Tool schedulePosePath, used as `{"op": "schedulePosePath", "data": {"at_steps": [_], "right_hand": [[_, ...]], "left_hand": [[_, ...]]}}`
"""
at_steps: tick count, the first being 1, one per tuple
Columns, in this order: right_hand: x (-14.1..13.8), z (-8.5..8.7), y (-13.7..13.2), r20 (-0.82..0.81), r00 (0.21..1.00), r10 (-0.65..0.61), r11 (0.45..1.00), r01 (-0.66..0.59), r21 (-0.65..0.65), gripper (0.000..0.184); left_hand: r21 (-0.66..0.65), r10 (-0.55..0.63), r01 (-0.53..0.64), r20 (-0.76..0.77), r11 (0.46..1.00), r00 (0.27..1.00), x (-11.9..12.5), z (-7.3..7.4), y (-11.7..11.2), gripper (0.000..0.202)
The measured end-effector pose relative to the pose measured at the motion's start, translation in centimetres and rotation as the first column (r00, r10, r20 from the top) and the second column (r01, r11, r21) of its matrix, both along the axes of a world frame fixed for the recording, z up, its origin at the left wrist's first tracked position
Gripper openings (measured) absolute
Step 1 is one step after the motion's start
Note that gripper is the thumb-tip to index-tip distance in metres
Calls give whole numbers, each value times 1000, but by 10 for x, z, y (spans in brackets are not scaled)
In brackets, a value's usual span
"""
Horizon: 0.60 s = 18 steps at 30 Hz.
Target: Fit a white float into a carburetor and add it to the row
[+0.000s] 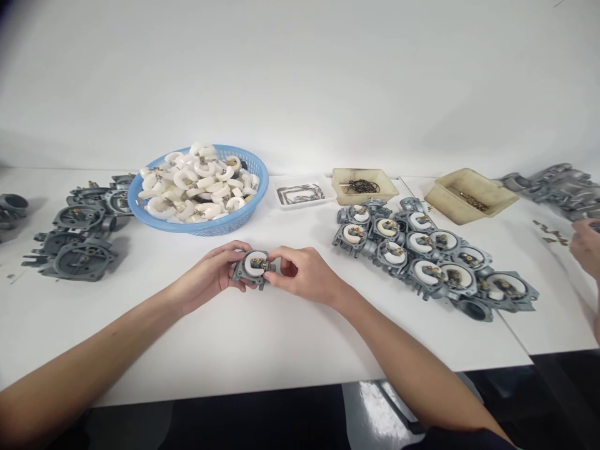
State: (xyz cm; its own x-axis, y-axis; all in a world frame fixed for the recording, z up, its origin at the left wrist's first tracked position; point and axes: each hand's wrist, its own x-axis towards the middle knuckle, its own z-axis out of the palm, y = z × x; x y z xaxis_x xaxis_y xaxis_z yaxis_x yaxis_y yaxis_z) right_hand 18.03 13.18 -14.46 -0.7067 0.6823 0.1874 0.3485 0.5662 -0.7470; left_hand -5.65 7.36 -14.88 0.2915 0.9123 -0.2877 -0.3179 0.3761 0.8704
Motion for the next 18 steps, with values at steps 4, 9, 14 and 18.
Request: {"op": "schedulePosePath", "data": {"at_steps": [4, 9, 14, 18], "right_hand": [[0, 1, 0, 11, 1000, -6, 1000, 6, -8, 18], [0, 3, 0, 19, 1000, -10, 999, 10, -36, 19], [0, 2, 0, 23, 1000, -11, 998, 12, -64, 20], [0, 2, -1, 23, 1000, -10, 998, 11, -67, 21]], "left_hand": [[1, 6, -6, 9, 1000, 1000, 0, 0, 1, 18], [-8, 4, -4, 7, 1000, 1000, 0, 1, 1, 18], [-6, 0, 0, 15, 1000, 1000, 0, 1, 0, 18], [-7, -3, 3, 8, 1000, 1000, -1, 0, 0, 18]]}}
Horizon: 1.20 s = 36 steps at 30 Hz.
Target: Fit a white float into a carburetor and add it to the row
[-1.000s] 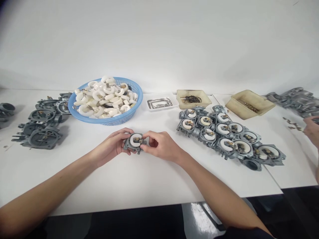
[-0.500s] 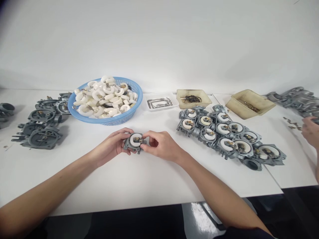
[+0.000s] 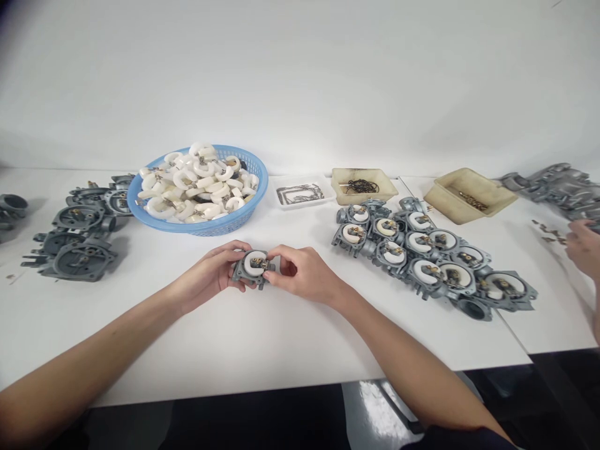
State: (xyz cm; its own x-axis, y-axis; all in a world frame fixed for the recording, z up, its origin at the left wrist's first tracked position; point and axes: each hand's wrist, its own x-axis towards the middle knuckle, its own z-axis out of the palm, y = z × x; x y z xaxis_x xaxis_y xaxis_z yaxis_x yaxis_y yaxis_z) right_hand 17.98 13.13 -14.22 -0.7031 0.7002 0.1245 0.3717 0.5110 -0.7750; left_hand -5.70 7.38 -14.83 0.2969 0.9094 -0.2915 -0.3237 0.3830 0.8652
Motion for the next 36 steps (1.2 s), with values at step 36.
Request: {"op": "schedulePosePath", "data": {"at_steps": [36], "right_hand": [[0, 4, 0, 8, 1000, 19, 1000, -19, 10, 20]], "left_hand": [[1, 0, 0, 12, 1000, 1000, 0, 0, 0, 19]]}}
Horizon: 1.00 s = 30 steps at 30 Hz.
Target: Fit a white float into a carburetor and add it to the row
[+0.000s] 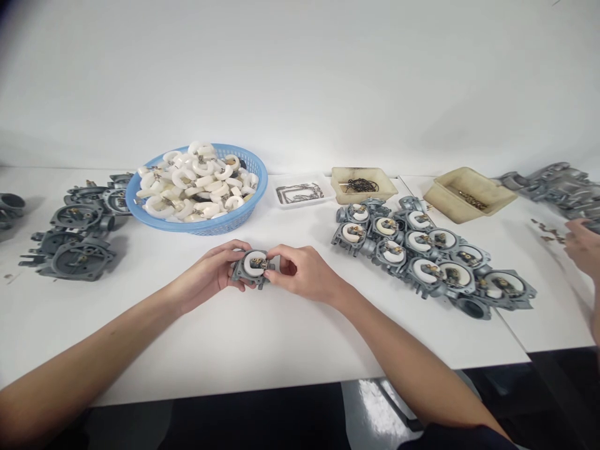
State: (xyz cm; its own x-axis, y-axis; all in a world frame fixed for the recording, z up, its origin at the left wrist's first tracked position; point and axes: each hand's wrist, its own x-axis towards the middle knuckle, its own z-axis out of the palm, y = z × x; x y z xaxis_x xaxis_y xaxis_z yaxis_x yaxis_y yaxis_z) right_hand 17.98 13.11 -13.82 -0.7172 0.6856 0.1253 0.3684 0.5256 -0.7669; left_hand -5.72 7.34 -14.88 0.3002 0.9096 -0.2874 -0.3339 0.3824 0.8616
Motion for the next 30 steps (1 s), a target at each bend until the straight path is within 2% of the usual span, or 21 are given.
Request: {"op": "schedulePosePath", "data": {"at_steps": [22, 30], "right_hand": [[1, -3, 2, 5, 1000, -27, 999, 26, 43, 19], [0, 1, 0, 23, 999, -47, 998, 47, 41, 18]], "left_hand": [[3, 2, -2, -35, 1000, 999, 1, 1, 0, 25], [3, 3, -3, -20, 1000, 1000, 0, -1, 0, 25]]}}
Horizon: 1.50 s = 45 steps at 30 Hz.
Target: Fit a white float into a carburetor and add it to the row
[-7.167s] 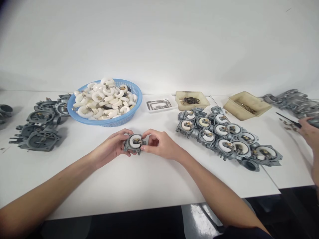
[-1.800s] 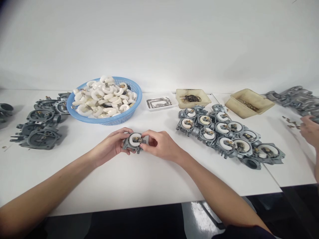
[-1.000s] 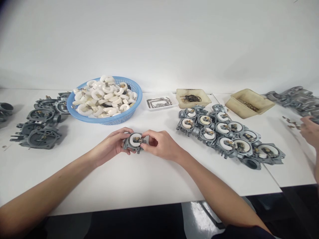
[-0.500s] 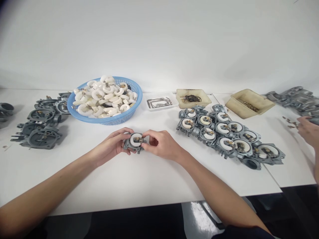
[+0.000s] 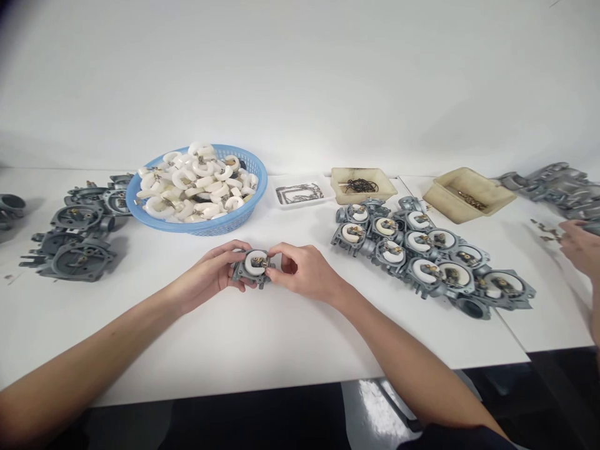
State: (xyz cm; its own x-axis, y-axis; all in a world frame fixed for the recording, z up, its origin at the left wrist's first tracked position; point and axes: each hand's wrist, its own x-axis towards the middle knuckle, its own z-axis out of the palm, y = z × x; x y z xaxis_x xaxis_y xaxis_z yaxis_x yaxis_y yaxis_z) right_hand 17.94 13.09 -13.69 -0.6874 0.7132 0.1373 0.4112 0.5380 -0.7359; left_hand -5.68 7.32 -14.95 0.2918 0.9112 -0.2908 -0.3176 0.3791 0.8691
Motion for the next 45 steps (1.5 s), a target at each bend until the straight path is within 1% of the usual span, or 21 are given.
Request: {"op": "schedulePosePath", "data": {"at_steps": [4, 9, 11, 13, 16, 19, 20, 23, 26, 30, 37, 45], "right_hand": [[-1, 0, -2, 3, 1000, -6, 1000, 6, -2, 19], [-1, -2, -2, 3, 1000, -7, 999, 7, 48, 20], [0, -2, -2, 2, 1000, 18, 999, -18, 39, 20], [1, -2, 0, -10, 999, 47, 999, -47, 2, 22], [2, -1, 1, -41, 998, 52, 994, -56, -91, 23], [0, 2, 2, -69, 998, 13, 965, -30, -260, 22], [0, 3, 2, -83, 997, 1, 944, -28, -329, 23], [-2, 3, 5, -136, 990, -19, 858, -54, -512, 22], [-4, 2, 7, -160, 987, -28, 800, -74, -595, 22], [-4, 3, 8, -149, 988, -31, 772, -72, -632, 21], [-4, 2, 7, -169, 986, 0, 756, -111, -646, 16], [-4, 1, 7, -160, 987, -11, 768, -94, -633, 17]], "left_hand": [[0, -6, 6, -14, 1000, 1000, 1, 1, 0, 23], [6, -9, 10, -28, 1000, 1000, 2, 3, 0, 21], [12, -8, 9, -28, 1000, 1000, 1, 2, -1, 19], [17, -6, 6, -27, 1000, 1000, 0, 2, -1, 19], [18, -3, 3, -22, 1000, 1000, 0, 1, -1, 18], [13, 0, 0, -32, 1000, 999, 1, 1, 0, 16], [14, 0, 1, -37, 1000, 999, 1, 2, 0, 16], [18, -9, 10, -53, 1000, 999, 1, 3, -1, 14], [26, -19, 21, -58, 999, 998, 1, 3, -2, 14], [40, -34, 37, -64, 998, 997, 1, 2, -3, 16], [52, -42, 46, -86, 998, 995, 0, -1, -2, 15], [59, -56, 63, -99, 996, 993, 1, 1, -3, 14]]}}
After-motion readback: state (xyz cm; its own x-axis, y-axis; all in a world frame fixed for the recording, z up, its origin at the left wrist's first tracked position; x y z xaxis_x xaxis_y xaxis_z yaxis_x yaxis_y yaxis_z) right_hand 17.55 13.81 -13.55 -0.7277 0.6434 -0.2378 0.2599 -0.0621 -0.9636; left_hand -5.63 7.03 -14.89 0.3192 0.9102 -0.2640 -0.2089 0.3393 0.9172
